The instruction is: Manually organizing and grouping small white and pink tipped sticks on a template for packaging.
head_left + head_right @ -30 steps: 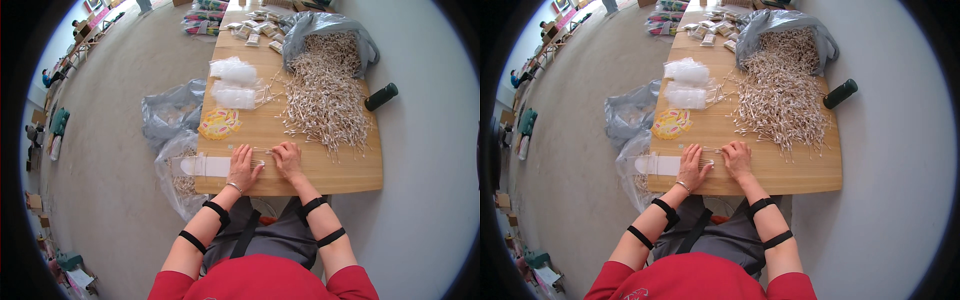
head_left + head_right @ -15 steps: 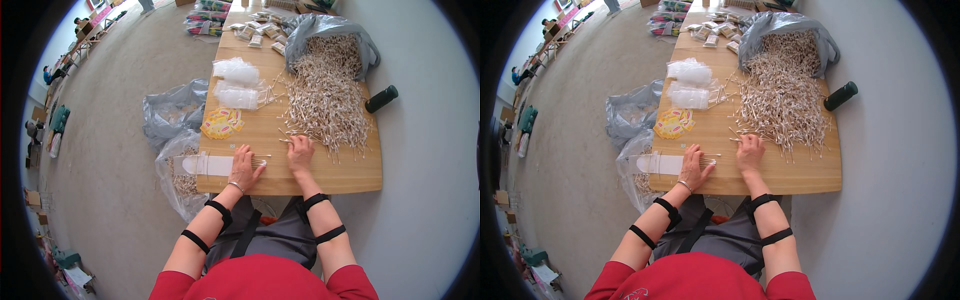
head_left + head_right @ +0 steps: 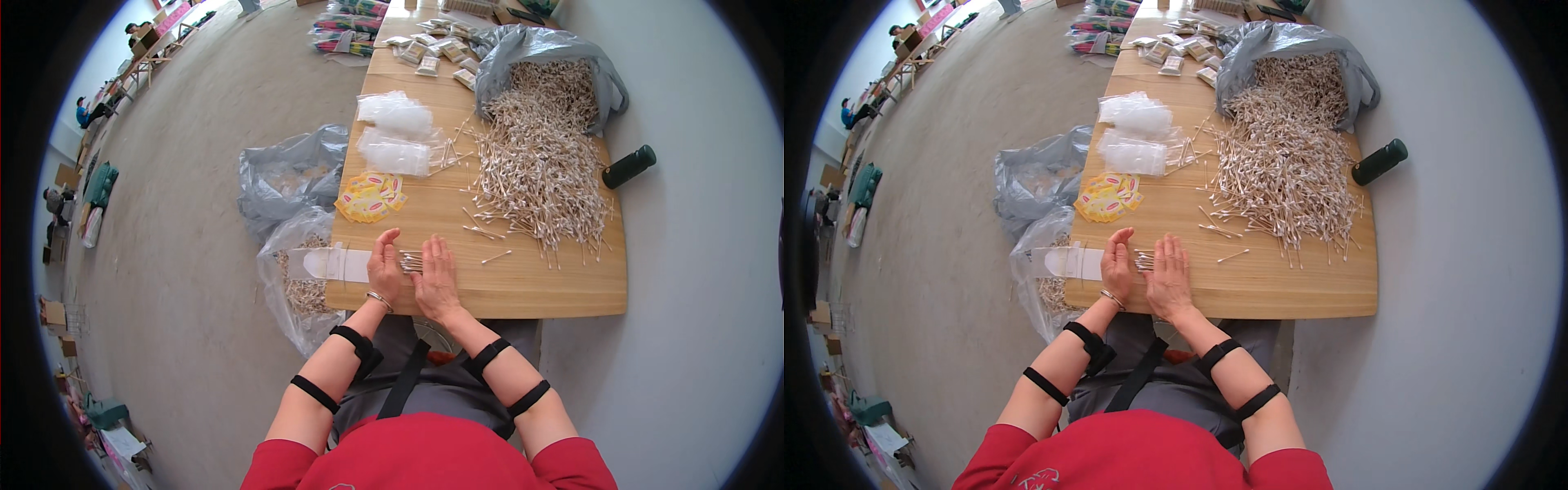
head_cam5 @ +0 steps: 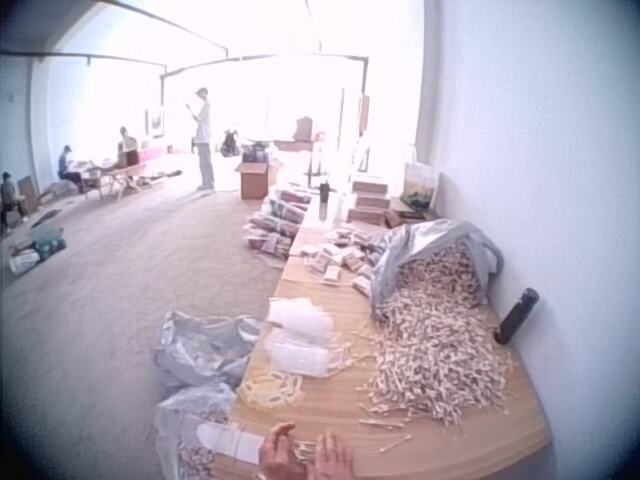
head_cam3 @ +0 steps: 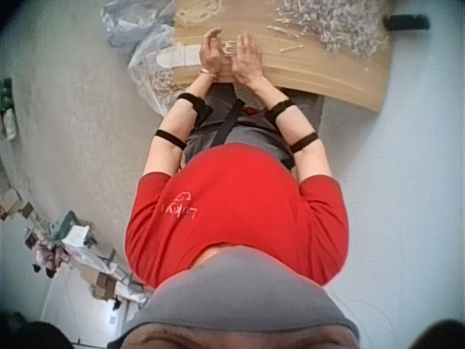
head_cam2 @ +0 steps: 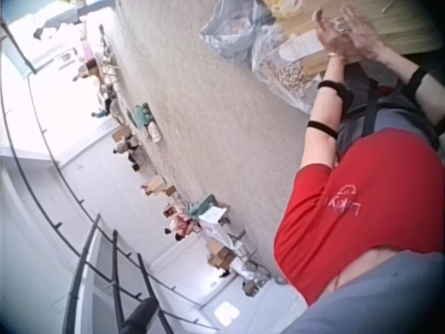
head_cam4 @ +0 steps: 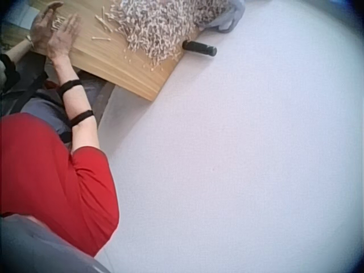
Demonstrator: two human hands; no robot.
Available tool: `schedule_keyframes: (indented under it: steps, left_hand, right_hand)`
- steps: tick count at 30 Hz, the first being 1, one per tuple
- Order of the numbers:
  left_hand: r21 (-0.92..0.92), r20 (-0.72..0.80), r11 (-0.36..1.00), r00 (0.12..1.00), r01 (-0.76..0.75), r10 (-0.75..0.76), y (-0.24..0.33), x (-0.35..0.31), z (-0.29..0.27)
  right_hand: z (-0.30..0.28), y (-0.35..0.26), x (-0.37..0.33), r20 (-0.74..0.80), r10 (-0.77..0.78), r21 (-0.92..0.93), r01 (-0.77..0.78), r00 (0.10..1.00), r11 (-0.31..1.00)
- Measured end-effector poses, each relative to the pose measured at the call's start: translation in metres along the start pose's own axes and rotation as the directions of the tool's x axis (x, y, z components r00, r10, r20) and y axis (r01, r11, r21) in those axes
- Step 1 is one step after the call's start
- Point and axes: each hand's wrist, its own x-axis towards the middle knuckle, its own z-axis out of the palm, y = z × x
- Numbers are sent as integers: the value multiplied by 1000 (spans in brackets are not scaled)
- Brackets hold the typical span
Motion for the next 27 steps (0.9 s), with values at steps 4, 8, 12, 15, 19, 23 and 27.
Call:
schedule_keyframes:
  steps: [4,8,12,15,19,23,27]
  left_hand:
    - [-242,-33,970,999,21,-30,-5,2,-4]
    - [-170,-9,985,1000,22,-24,-5,2,-3]
    - [-113,-4,994,1000,12,-13,-1,2,1]
    - [-117,-26,993,999,30,-33,-1,0,-4]
    - [-104,-24,995,1000,6,-9,-3,1,-3]
    - [-98,5,995,1000,3,-2,-7,4,-1]
    - [-74,-11,997,1000,7,-8,-8,3,-5]
  right_hand:
    - [-9,-5,-6,69,-51,-89,57,996,994]
    - [-10,-10,-1,183,-123,-136,149,975,979]
    - [-11,-4,9,203,-99,-220,144,974,965]
    - [-13,-13,-11,253,-132,-177,180,958,968]
    - [-16,-14,-15,290,-137,-163,190,947,968]
    - [-14,-1,12,246,-96,-231,154,965,961]
    - [-13,0,10,232,-151,-218,203,961,955]
